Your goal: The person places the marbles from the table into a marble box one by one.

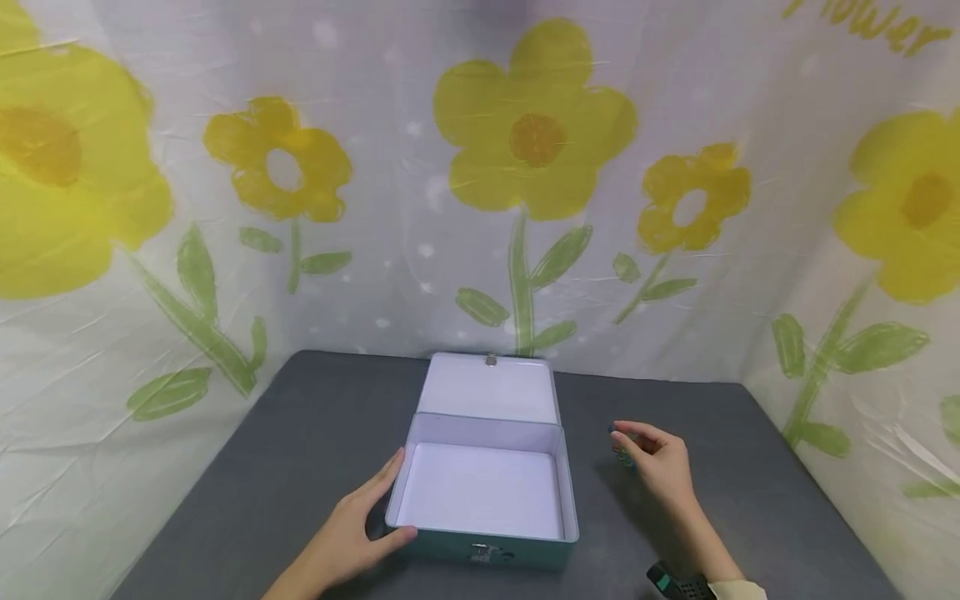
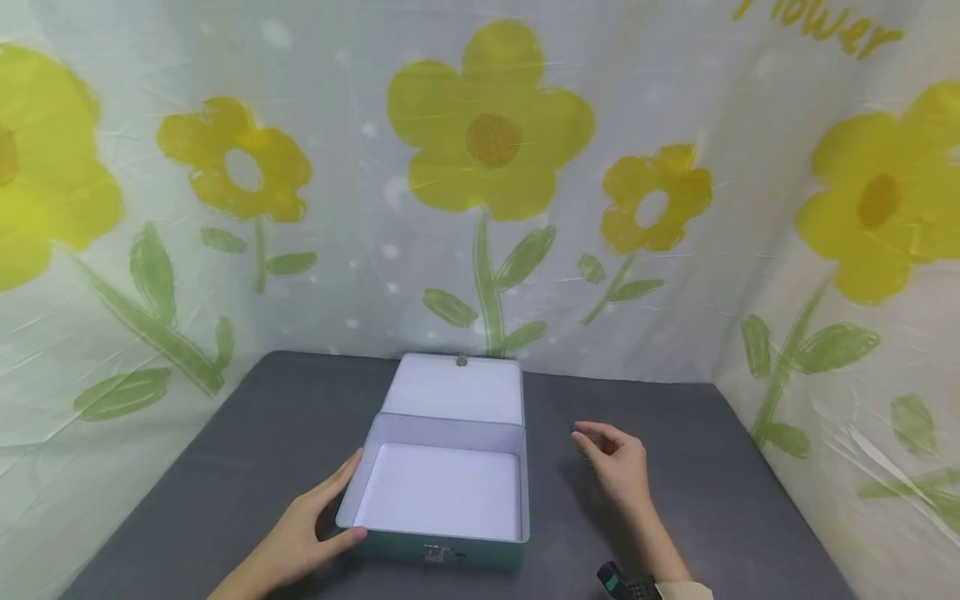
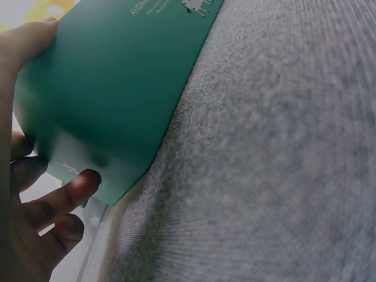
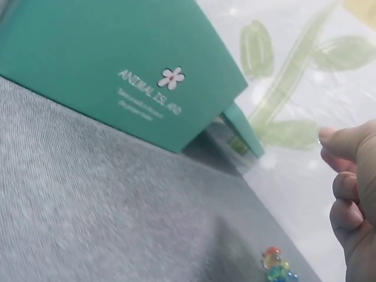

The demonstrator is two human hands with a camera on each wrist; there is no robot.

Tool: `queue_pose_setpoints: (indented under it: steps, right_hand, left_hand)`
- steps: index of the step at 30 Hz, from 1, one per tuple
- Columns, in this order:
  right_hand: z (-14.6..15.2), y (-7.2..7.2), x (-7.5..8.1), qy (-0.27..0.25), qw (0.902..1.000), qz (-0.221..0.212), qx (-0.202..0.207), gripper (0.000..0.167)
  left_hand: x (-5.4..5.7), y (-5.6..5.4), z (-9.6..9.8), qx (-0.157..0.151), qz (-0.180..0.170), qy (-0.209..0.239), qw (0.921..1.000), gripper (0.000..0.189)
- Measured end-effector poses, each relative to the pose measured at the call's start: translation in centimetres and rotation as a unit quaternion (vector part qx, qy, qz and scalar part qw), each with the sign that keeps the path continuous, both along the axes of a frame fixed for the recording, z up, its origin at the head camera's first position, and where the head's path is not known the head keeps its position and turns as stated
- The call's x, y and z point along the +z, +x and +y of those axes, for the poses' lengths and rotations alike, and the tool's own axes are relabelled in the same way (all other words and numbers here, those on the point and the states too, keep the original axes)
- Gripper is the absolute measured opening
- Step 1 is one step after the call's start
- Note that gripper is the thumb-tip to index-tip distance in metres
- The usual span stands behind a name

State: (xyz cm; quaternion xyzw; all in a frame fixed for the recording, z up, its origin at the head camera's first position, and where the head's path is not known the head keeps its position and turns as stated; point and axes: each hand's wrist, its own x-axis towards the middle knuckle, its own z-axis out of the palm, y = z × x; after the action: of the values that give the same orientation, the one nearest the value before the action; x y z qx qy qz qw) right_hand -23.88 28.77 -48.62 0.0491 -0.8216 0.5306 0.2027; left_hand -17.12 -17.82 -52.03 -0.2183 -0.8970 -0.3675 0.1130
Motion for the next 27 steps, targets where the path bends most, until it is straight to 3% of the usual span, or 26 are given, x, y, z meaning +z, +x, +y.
queue_pose_setpoints:
  steps: [17,27]
  right_hand:
    - [-3.1,-0.4,1.9,-0.015,0.998,0.047,0.04,0.016]
    - [-5.7,-1.4,1.8,-0.026,0.9962,0.052,0.064,0.014]
  left_hand:
    - [-0.2,0.0,0.2,0.004,-0.012,-0.003,0.9999,0.098]
    - [0.3,0.1,0.1,0.008,-0.011,-0.002,0.9999,0.098]
